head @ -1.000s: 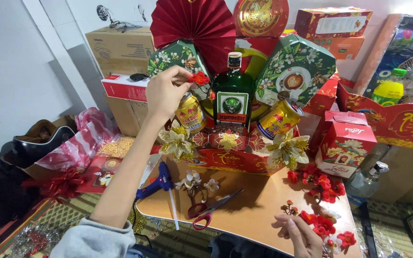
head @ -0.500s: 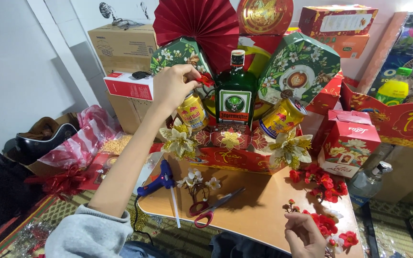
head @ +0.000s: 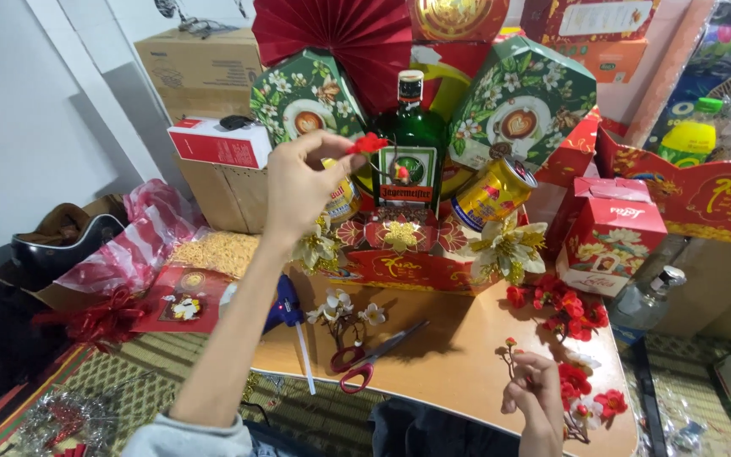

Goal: Assembling decorative flower branches by attaching small artificial flowers to a stem for a gift display.

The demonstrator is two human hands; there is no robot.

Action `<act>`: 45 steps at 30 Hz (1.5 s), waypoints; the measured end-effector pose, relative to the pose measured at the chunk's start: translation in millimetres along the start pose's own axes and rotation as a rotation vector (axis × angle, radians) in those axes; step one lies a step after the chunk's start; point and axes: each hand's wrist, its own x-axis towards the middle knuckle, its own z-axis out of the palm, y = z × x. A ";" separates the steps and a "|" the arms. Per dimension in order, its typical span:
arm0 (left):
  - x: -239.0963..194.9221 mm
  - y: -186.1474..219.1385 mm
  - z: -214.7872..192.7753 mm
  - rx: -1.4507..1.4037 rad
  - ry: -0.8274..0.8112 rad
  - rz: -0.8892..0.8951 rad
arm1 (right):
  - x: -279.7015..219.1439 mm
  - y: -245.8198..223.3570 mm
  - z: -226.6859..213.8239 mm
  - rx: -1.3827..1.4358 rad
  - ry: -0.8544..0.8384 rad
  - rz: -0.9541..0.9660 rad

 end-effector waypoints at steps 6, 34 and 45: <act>-68.9 15.5 35.2 -0.381 -0.038 -0.237 | -18.6 -40.3 24.1 -0.032 0.036 0.043; -203.2 27.6 98.3 -0.678 -0.335 -0.564 | -34.6 -82.8 38.2 -0.205 0.059 -0.061; -218.8 7.1 115.0 -0.730 -0.358 -0.781 | -26.3 -86.4 34.6 -0.368 0.032 -0.250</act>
